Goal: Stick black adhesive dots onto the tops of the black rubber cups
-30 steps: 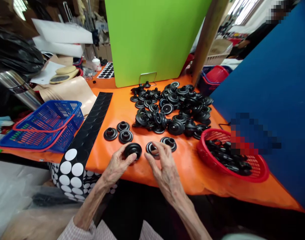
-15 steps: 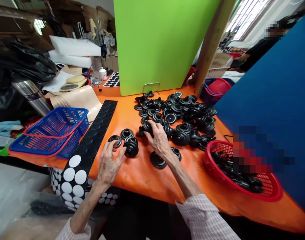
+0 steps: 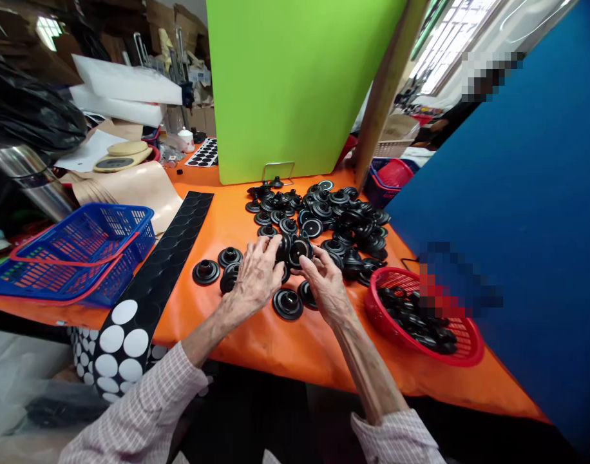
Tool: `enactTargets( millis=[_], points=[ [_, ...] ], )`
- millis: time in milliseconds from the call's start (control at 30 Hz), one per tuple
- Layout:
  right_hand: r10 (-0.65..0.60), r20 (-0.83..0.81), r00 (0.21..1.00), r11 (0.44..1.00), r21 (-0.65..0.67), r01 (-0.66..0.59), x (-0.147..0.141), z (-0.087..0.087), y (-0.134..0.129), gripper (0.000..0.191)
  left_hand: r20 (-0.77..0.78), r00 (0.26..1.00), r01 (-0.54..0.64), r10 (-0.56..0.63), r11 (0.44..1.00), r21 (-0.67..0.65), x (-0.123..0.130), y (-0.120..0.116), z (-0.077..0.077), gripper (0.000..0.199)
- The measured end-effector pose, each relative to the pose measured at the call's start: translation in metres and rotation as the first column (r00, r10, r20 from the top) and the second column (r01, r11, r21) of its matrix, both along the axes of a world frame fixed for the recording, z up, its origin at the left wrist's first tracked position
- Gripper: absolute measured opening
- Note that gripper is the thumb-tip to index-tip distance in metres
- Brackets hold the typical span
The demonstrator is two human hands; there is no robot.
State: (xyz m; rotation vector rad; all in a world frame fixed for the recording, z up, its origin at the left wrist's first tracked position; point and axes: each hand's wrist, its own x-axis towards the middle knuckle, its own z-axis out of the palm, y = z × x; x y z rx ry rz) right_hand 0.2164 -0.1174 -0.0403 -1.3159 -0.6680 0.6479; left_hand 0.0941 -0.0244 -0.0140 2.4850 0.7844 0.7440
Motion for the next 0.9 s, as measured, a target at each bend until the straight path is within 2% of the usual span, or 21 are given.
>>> enactTargets(
  millis=[133, 300, 400, 500, 567, 600, 633, 667, 700, 733, 800, 833, 867, 900],
  points=[
    [-0.006, -0.072, 0.997, 1.000, 0.018, 0.007, -0.004, 0.000, -0.008, 0.049, 0.001, 0.998, 0.059, -0.059, 0.994, -0.087, 0.017, 0.010, -0.002, 0.030],
    [-0.045, -0.216, 0.975, 0.993, 0.095, 0.067, -0.015, -0.001, -0.018, 0.039, -0.003, 0.999, 0.046, -0.046, 0.990, -0.131, 0.034, 0.025, -0.007, 0.020],
    [-0.058, -0.279, 0.958, 0.985, 0.143, 0.101, -0.019, 0.001, -0.025, 0.031, -0.007, 1.000, 0.019, -0.021, 0.989, -0.145, 0.042, 0.031, -0.002, 0.017],
    [-0.081, -0.211, 0.974, 0.988, 0.110, 0.106, -0.018, 0.003, -0.032, 0.032, 0.017, 1.000, -0.011, 0.013, 0.991, -0.133, 0.040, 0.027, 0.015, 0.022],
    [-0.122, -0.083, 0.989, 0.991, 0.041, 0.125, -0.021, 0.004, -0.039, 0.039, 0.055, 0.998, -0.021, 0.031, 0.985, -0.169, 0.031, 0.013, 0.027, 0.024],
    [-0.138, 0.024, 0.990, 0.990, 0.005, 0.138, -0.025, 0.005, -0.042, 0.041, 0.077, 0.996, -0.020, 0.039, 0.972, -0.235, 0.024, 0.003, 0.031, 0.026],
    [-0.143, 0.150, 0.978, 0.989, -0.024, 0.148, -0.031, 0.007, -0.046, 0.043, 0.078, 0.997, 0.051, -0.024, 0.928, -0.368, 0.016, -0.007, 0.034, 0.031],
    [-0.142, 0.272, 0.952, 0.987, -0.040, 0.158, -0.038, 0.010, -0.050, 0.043, 0.095, 0.986, 0.164, -0.133, 0.828, -0.537, 0.007, -0.017, 0.034, 0.033],
    [-0.111, 0.386, 0.916, 0.988, -0.053, 0.143, -0.045, 0.013, -0.054, 0.044, 0.154, 0.971, 0.238, -0.182, 0.690, -0.684, -0.003, -0.025, 0.031, 0.034],
    [-0.055, 0.469, 0.881, 0.993, -0.071, 0.099, -0.052, 0.018, -0.058, 0.046, 0.236, 0.960, 0.278, -0.148, 0.543, -0.792, -0.012, -0.032, 0.028, 0.037],
    [0.085, 0.551, 0.830, 0.992, -0.127, -0.017, -0.058, 0.028, -0.068, 0.055, 0.315, 0.949, 0.302, -0.008, 0.309, -0.902, -0.029, -0.039, 0.017, 0.040],
    [0.118, 0.577, 0.808, 0.987, -0.156, -0.033, -0.055, 0.032, -0.075, 0.055, 0.322, 0.945, 0.302, 0.060, 0.220, -0.927, -0.038, -0.041, 0.012, 0.039],
    [0.114, 0.622, 0.774, 0.983, -0.185, 0.004, -0.046, 0.036, -0.083, 0.050, 0.315, 0.943, 0.297, 0.111, 0.154, -0.942, -0.046, -0.041, 0.008, 0.036],
    [0.062, 0.679, 0.732, 0.973, -0.203, 0.106, -0.032, 0.038, -0.093, 0.042, 0.302, 0.942, 0.289, 0.147, 0.103, -0.952, -0.054, -0.041, 0.004, 0.034]
  ],
)
